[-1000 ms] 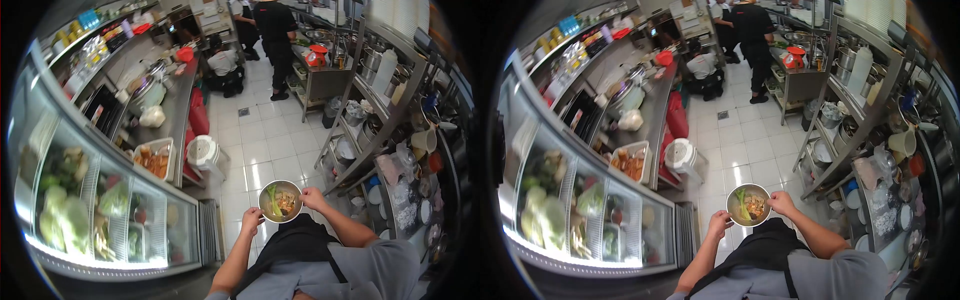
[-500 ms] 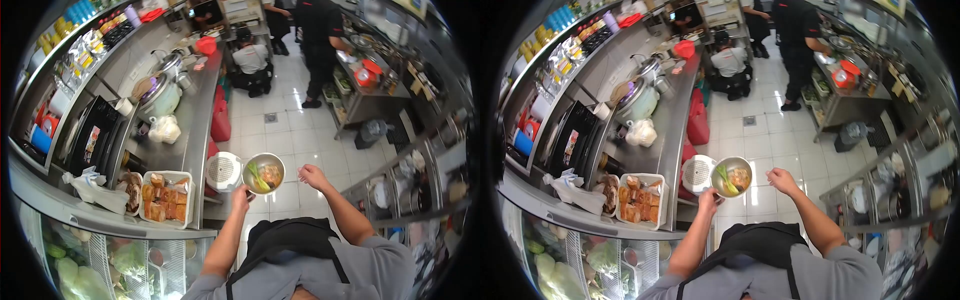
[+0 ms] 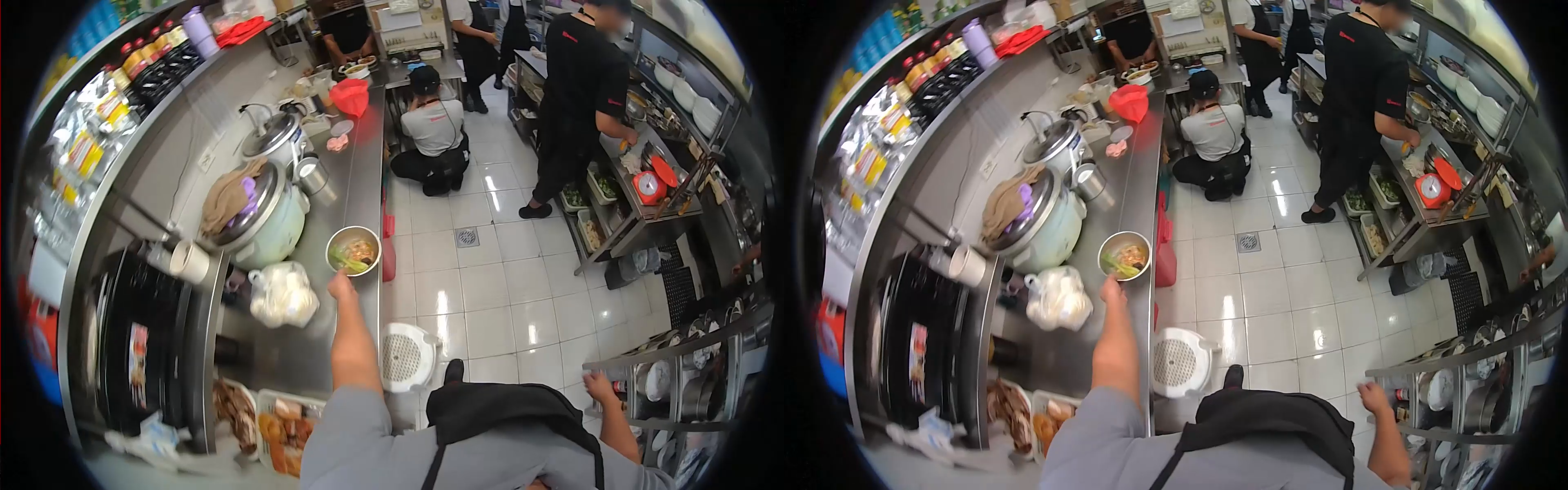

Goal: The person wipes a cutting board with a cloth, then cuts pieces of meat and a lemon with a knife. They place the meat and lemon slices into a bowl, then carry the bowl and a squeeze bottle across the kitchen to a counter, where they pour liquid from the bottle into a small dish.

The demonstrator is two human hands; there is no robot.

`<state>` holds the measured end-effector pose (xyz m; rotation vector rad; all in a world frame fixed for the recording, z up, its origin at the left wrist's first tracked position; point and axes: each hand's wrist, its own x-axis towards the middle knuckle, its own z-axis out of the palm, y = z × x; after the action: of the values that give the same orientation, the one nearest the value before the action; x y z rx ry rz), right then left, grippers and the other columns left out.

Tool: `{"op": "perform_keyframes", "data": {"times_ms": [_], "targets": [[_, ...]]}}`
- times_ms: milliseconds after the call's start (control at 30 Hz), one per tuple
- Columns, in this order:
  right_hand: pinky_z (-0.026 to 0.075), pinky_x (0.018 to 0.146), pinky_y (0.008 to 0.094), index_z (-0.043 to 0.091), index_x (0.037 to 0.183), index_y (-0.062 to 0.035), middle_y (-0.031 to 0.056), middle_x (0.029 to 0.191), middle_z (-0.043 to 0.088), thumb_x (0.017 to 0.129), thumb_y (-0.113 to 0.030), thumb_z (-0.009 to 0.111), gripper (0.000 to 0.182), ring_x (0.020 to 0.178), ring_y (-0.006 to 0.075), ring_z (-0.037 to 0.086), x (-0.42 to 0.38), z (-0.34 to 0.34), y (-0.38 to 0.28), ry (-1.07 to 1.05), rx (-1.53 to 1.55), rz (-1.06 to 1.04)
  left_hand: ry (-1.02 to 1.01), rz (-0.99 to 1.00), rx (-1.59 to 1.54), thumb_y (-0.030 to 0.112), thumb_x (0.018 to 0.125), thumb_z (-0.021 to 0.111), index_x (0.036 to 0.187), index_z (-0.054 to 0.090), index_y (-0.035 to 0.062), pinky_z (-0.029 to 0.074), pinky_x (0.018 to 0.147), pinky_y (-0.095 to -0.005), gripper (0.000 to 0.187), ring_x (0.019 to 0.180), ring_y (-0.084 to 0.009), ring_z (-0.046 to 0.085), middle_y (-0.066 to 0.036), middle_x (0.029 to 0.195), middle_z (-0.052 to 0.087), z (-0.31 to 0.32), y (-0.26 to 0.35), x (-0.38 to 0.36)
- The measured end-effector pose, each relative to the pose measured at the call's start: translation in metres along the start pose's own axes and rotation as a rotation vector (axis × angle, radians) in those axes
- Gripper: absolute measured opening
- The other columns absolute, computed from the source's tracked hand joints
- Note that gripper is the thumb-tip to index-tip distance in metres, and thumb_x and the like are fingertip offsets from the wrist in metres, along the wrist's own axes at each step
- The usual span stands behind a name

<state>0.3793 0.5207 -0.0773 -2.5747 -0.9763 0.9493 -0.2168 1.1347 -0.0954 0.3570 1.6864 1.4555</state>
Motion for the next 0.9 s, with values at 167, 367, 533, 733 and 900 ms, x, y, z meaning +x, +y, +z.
{"op": "perform_keyframes", "data": {"times_ms": [167, 367, 533, 733, 900], "targets": [[0.047, 0.046, 0.0391, 0.063, 0.088, -0.0009, 0.0127, 0.066, 0.061, 0.096, -0.037, 0.056, 0.038, 0.053, 0.0251, 0.060, -0.080, 0.016, 0.112, 0.178, 0.615, 0.623, 0.038, -0.239, -0.078, 0.017, 0.086, 0.066, 0.116, 0.060, -0.0091, 0.046, 0.089, -0.0451, 0.040, 0.107, -0.0278, 0.066, -0.018, 0.118, 0.067, 0.079, 0.038, 0.074], [0.045, 0.041, 0.0390, 0.057, 0.092, -0.0010, 0.0132, 0.067, 0.059, 0.098, -0.038, 0.053, 0.037, 0.047, 0.0248, 0.058, -0.217, 0.040, 0.092, 0.209, 0.544, 0.929, -0.145, -0.315, -0.219, 0.030, 0.095, 0.058, 0.135, 0.051, 0.0122, 0.036, 0.097, -0.0442, 0.044, 0.129, -0.0218, 0.052, -0.004, 0.137, 0.054, 0.159, 0.055, 0.150], [0.047, 0.042, 0.0405, 0.057, 0.093, -0.0010, 0.0139, 0.069, 0.060, 0.097, -0.037, 0.055, 0.036, 0.050, 0.0253, 0.059, -0.273, 0.070, 0.050, 0.165, 0.618, 1.028, -0.152, -0.384, -0.163, 0.032, 0.097, 0.055, 0.137, 0.047, 0.0101, 0.038, 0.097, -0.0464, 0.046, 0.130, -0.0247, 0.049, -0.004, 0.143, 0.048, 0.218, 0.066, 0.205], [0.050, 0.044, 0.0422, 0.058, 0.094, -0.0011, 0.0148, 0.072, 0.061, 0.097, -0.035, 0.058, 0.034, 0.053, 0.0260, 0.061, -0.301, 0.112, 0.042, 0.173, 0.693, 0.996, -0.118, -0.210, -0.055, 0.031, 0.093, 0.057, 0.130, 0.056, -0.0002, 0.049, 0.080, -0.0413, 0.048, 0.101, -0.0284, 0.060, -0.015, 0.126, 0.060, 0.242, 0.029, 0.188], [0.055, 0.067, 0.0435, 0.073, 0.070, -0.0084, 0.0112, 0.069, 0.071, 0.087, -0.046, 0.065, 0.042, 0.066, 0.0270, 0.069, -0.305, 0.172, 0.049, 0.017, -0.023, 0.931, -0.560, 0.028, 0.120, 0.020, 0.099, 0.050, 0.136, 0.051, -0.0031, 0.055, 0.089, -0.0412, 0.044, 0.104, -0.0315, 0.064, -0.022, 0.123, 0.063, 0.227, -0.063, -0.008]]}}
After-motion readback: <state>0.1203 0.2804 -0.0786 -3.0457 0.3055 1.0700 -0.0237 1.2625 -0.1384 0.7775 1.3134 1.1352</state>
